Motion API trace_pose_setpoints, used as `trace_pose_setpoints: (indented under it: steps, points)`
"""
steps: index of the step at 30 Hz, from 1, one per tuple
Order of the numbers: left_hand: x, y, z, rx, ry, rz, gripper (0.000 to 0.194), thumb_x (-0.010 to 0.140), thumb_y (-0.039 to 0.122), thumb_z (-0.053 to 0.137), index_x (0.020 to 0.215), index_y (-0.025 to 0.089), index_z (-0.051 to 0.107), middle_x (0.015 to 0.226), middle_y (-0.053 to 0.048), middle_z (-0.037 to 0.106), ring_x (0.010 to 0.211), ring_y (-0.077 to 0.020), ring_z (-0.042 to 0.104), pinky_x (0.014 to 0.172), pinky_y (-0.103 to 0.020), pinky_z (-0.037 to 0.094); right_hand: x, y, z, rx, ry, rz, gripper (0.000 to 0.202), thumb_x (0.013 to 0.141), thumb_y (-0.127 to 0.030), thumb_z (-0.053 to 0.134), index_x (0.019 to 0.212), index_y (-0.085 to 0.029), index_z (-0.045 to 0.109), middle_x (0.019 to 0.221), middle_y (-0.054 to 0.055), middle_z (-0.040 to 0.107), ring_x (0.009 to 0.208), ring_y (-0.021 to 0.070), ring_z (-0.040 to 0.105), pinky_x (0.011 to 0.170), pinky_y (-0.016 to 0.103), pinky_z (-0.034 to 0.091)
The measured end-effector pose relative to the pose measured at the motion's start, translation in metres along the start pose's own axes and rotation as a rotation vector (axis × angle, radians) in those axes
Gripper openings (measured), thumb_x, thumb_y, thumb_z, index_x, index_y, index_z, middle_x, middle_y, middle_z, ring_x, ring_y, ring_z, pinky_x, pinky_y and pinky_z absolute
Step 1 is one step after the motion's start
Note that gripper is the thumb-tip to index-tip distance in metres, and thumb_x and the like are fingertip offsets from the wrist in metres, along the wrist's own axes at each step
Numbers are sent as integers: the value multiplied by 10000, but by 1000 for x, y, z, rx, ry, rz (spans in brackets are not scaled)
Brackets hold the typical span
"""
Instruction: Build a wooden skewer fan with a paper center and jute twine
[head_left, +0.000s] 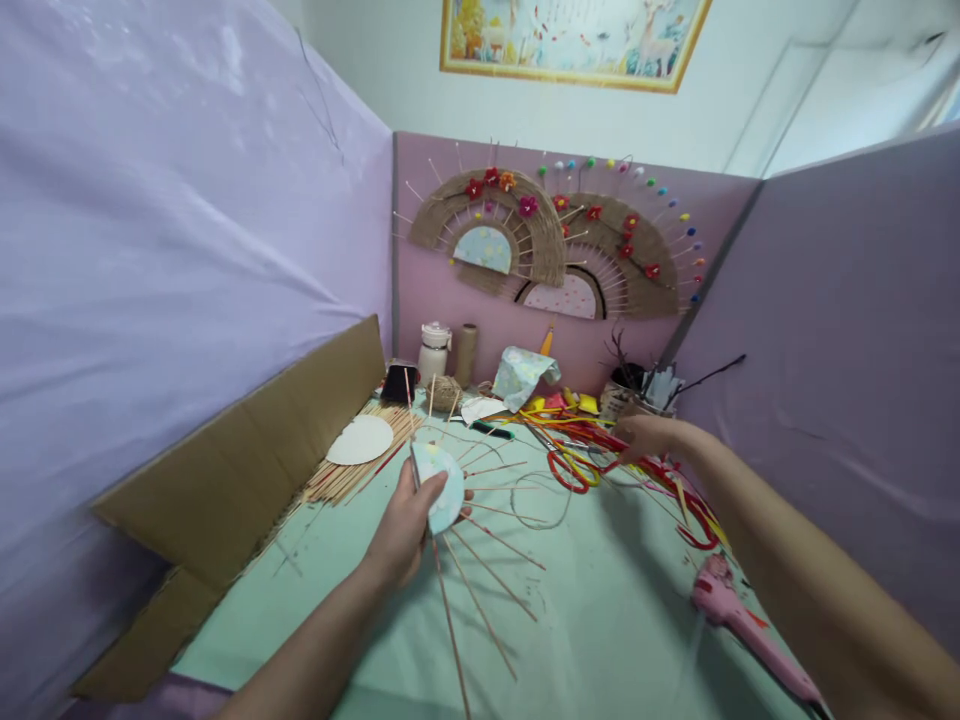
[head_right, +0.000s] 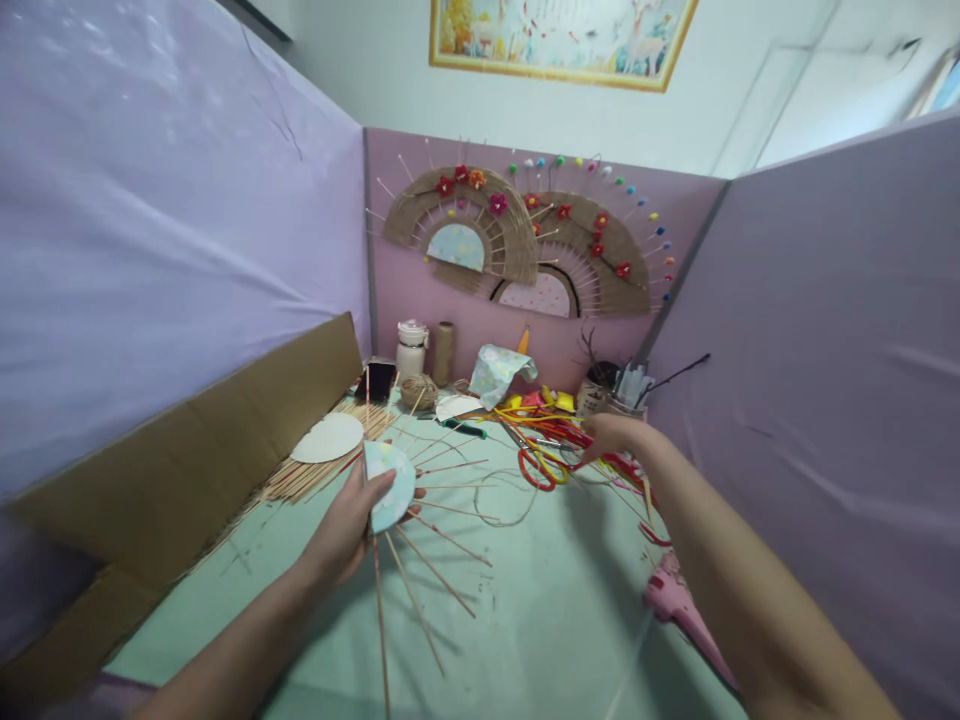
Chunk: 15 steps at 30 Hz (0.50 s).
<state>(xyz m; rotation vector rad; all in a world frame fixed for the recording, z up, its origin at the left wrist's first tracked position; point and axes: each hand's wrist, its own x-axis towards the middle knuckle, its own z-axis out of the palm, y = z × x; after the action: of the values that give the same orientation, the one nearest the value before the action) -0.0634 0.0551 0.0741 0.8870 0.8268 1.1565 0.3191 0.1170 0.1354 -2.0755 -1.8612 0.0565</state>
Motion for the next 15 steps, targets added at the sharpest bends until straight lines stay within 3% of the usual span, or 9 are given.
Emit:
trace_pose_setpoints:
  steps: [2, 3, 6, 8, 11, 15]
  points:
    - [7, -7, 7, -1, -10, 15, 530, 796, 337, 673, 1231, 220, 393, 1038, -91, 637, 829, -229, 717, 690, -328, 593, -9, -15, 7, 1, -118, -48, 343, 408, -82, 893, 678, -166, 698, 724, 49, 710, 662, 221, 657, 624, 305, 514]
    - [9, -12, 10, 3, -13, 24, 577, 792, 338, 676, 1267, 235, 365, 1023, -78, 626, 821, -225, 716, 694, -332, 591, -13, -26, 9, 20, -150, -76, 381, 421, -69, 879, 751, -176, 720, 806, 68, 733, 742, 247, 675, 674, 314, 516]
    - [11, -25, 9, 35, -21, 40, 732, 771, 343, 693, 1360, 298, 260, 992, -41, 600, 790, -218, 714, 685, -345, 583, -25, -68, 17, 104, -206, -207, 413, 672, -191, 787, 1074, -230, 700, 1111, 73, 717, 999, 245, 662, 841, 314, 498]
    - [11, -32, 6, 69, -28, 33, 753, 760, 358, 698, 1364, 317, 250, 972, -26, 595, 758, -215, 709, 661, -345, 577, -33, -100, 28, 272, -230, -363, 330, 804, -278, 694, 1129, -228, 668, 1164, 80, 696, 1046, 241, 646, 879, 341, 492]
    - [9, -36, 1, 81, -46, 14, 673, 769, 360, 677, 1313, 312, 284, 957, -19, 596, 711, -210, 698, 630, -344, 568, -42, -144, 52, 479, -193, -512, 303, 832, -291, 671, 1127, -224, 656, 1130, 88, 698, 1005, 242, 650, 873, 381, 493]
    - [8, -30, -2, 23, -46, -26, 565, 781, 339, 639, 1242, 297, 316, 927, -14, 608, 686, -205, 685, 619, -340, 556, -41, -182, 86, 505, -122, -578, 275, 790, -199, 710, 1062, -212, 665, 1035, 83, 685, 906, 216, 632, 823, 367, 475]
